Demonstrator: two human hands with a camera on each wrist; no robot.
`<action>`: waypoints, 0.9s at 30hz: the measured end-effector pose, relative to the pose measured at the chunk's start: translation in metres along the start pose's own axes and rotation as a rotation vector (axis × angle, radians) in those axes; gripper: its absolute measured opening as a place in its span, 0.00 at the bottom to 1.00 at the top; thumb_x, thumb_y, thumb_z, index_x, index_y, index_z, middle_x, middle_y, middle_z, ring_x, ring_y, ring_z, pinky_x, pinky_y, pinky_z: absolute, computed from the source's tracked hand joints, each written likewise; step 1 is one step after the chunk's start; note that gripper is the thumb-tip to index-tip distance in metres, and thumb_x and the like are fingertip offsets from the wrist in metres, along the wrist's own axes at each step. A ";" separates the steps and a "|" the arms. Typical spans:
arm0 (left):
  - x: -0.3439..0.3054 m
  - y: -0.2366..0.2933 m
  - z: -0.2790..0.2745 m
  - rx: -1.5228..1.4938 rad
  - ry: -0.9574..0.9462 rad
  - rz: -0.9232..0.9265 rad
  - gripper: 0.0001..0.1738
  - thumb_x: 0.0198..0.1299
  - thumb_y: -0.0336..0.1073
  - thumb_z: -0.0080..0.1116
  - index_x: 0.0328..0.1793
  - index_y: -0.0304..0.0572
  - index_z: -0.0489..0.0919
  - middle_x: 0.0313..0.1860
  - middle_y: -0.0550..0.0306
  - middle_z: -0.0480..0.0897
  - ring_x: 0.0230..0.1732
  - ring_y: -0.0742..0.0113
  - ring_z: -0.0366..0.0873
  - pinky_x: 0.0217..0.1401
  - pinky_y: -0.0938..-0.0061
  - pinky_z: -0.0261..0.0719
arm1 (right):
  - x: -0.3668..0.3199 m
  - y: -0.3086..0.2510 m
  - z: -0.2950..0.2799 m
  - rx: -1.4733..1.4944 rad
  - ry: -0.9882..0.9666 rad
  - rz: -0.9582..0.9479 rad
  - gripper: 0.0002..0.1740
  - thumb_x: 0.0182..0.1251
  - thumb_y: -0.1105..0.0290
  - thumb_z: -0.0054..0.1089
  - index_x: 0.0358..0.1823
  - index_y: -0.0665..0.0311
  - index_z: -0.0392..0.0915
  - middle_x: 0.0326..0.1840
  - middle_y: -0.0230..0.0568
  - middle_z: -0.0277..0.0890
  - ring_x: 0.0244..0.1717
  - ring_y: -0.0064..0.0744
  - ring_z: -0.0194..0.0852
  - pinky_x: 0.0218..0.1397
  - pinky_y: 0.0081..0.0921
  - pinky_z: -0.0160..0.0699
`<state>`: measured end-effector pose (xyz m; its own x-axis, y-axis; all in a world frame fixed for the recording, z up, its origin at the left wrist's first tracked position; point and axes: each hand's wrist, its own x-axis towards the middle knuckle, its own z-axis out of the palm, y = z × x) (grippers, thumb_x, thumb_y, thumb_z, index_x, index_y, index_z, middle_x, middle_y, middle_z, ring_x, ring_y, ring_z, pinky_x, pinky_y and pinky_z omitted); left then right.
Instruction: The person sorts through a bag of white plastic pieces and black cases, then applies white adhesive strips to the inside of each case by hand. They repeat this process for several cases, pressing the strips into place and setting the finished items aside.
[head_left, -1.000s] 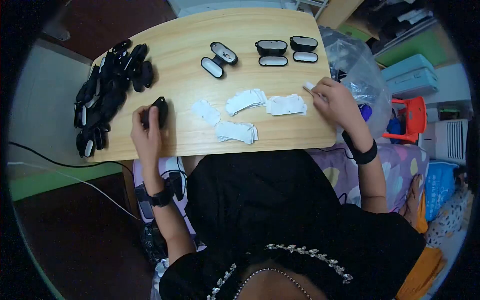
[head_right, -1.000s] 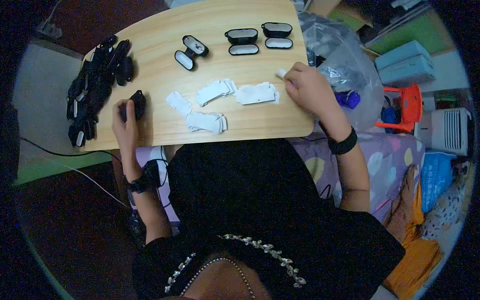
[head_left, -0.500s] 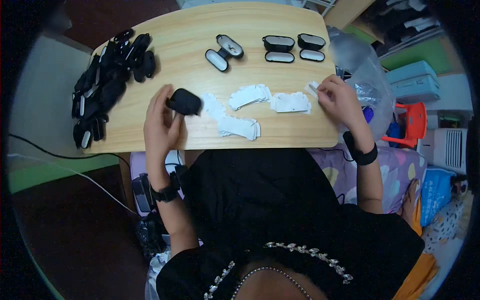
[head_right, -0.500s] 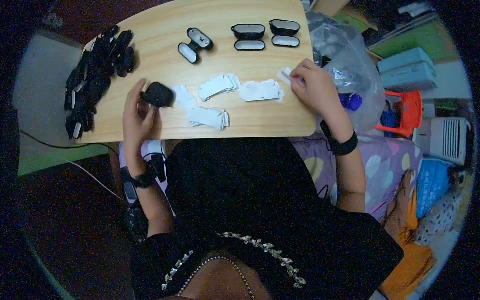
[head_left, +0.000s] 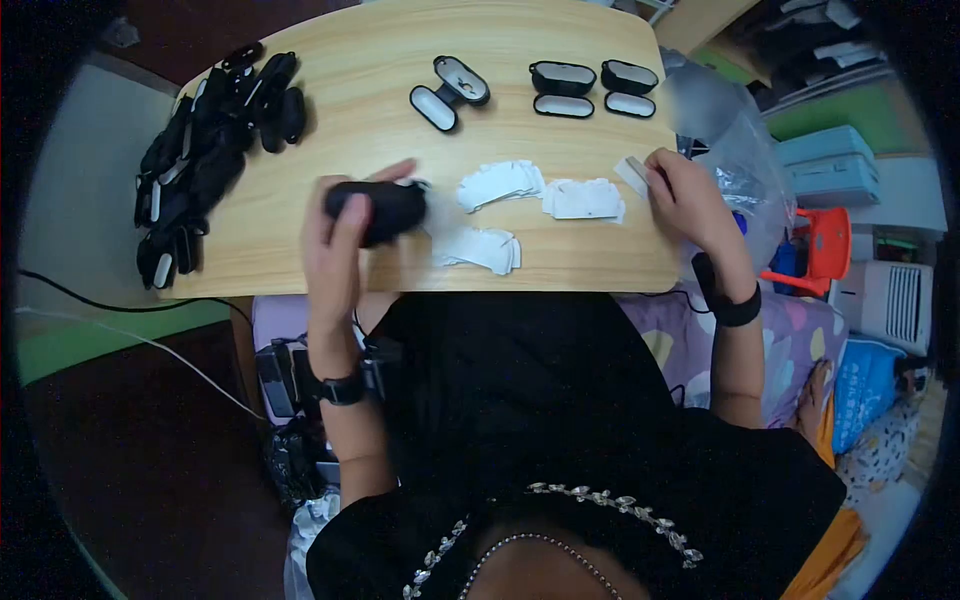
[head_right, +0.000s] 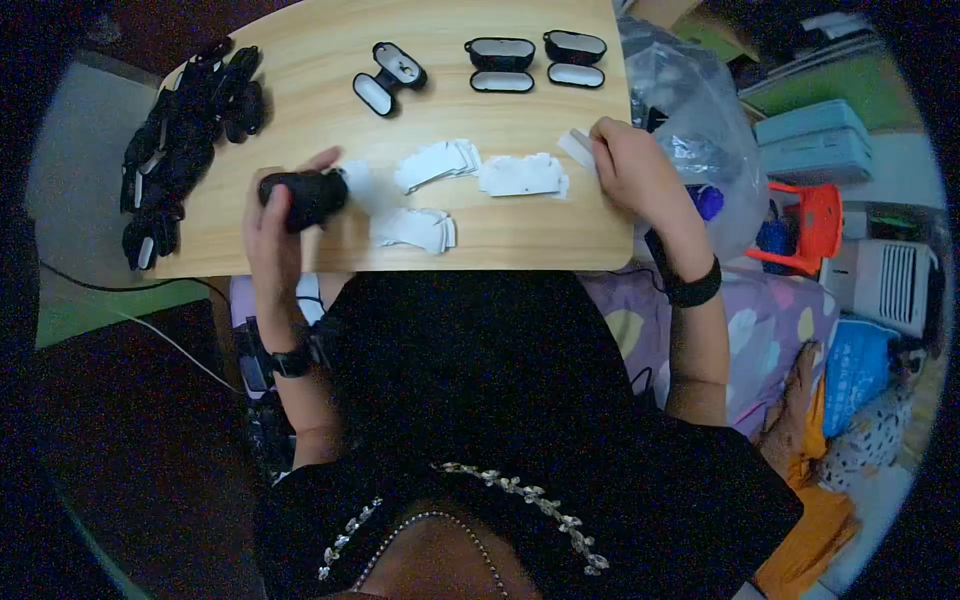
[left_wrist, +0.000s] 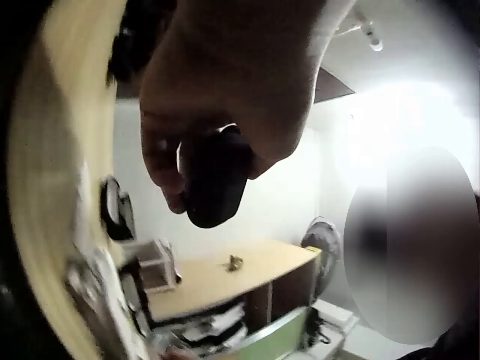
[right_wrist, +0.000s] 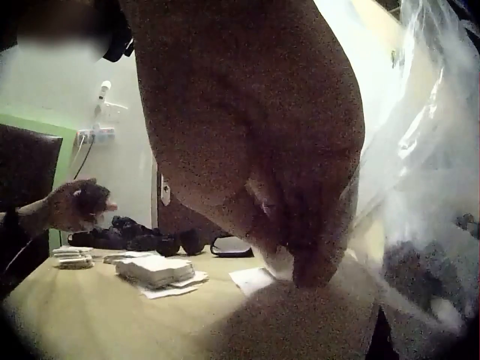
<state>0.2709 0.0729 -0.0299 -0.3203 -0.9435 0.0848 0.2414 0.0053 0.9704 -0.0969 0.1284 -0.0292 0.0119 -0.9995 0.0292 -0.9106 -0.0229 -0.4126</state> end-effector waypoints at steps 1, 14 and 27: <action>-0.001 0.008 0.023 -0.080 -0.084 -0.055 0.10 0.68 0.38 0.48 0.46 0.40 0.67 0.57 0.35 0.77 0.45 0.64 0.80 0.44 0.77 0.79 | 0.002 0.000 -0.003 0.017 -0.044 0.013 0.07 0.63 0.72 0.51 0.36 0.70 0.73 0.33 0.58 0.75 0.37 0.58 0.75 0.41 0.41 0.74; 0.026 -0.091 0.216 -0.347 0.040 -0.483 0.25 0.68 0.47 0.50 0.52 0.29 0.58 0.38 0.42 0.77 0.30 0.61 0.83 0.17 0.71 0.82 | 0.005 0.045 -0.013 0.425 -0.241 0.142 0.08 0.60 0.78 0.55 0.40 0.70 0.75 0.29 0.33 0.75 0.32 0.21 0.72 0.37 0.19 0.72; 0.000 -0.005 0.158 -0.655 -0.223 -0.356 0.31 0.65 0.52 0.54 0.59 0.30 0.67 0.45 0.47 0.81 0.38 0.60 0.85 0.30 0.75 0.87 | -0.032 -0.051 -0.044 0.570 0.763 -0.154 0.06 0.61 0.86 0.56 0.39 0.73 0.76 0.43 0.39 0.77 0.45 0.26 0.73 0.51 0.23 0.72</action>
<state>0.1247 0.1248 0.0009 -0.6398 -0.7625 -0.0964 0.5591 -0.5478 0.6224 -0.0691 0.1628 0.0314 -0.3405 -0.7062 0.6208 -0.5818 -0.3604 -0.7291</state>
